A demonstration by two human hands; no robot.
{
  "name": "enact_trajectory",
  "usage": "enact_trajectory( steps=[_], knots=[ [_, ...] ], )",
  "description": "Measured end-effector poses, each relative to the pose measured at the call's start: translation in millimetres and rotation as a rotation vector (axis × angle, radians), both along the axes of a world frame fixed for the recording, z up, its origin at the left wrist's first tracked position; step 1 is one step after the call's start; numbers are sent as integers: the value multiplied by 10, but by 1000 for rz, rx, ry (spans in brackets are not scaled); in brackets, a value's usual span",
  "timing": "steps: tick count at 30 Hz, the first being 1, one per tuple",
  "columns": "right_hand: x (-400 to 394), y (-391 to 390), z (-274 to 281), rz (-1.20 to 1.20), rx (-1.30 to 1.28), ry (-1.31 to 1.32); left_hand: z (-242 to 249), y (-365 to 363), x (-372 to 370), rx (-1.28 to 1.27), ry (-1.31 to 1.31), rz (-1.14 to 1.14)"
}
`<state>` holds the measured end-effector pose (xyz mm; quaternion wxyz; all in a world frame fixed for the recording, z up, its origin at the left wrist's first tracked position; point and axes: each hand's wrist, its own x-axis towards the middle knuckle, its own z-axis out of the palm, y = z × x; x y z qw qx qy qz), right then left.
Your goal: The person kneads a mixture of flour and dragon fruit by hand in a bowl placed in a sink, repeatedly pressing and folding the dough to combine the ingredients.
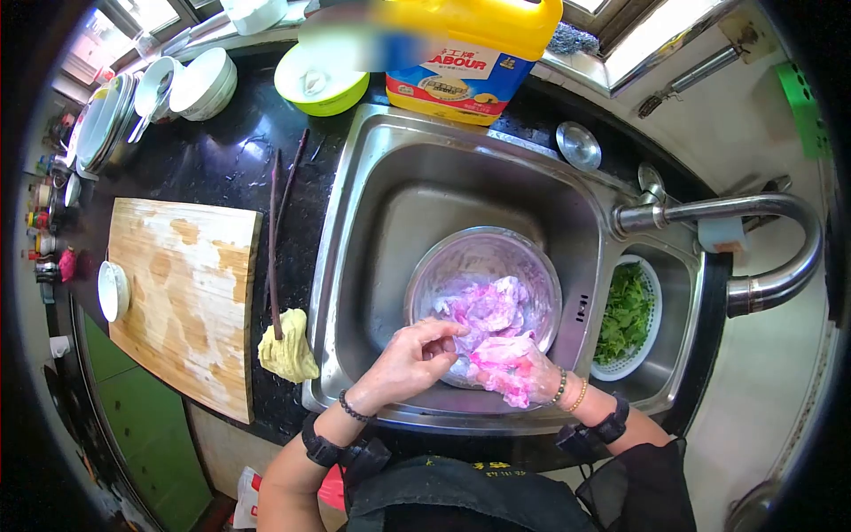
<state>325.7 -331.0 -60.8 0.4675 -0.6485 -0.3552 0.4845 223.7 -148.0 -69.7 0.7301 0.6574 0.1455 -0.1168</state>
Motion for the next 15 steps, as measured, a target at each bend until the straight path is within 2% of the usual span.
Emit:
enact_trajectory(
  steps=[1,2,4,11,13,15],
  knots=[
    [-24,-15,-8,-117,-22,184,-1,-8,-1,1,1,1],
    [-6,-3,-9,-116,-22,184,-1,-16,-2,-16,0,-28],
    [44,28,-10,-6,100,-72,-12,-45,0,-34,-2,-58],
    [45,-23,-38,32,45,-114,1,-100,33,-42,-25,-48],
    [46,-30,-9,-36,-18,70,-9,-99,31,-48,-27,-47],
    [49,-57,-14,-124,-80,120,-34,-82,10,-193,47,-32]
  ],
)
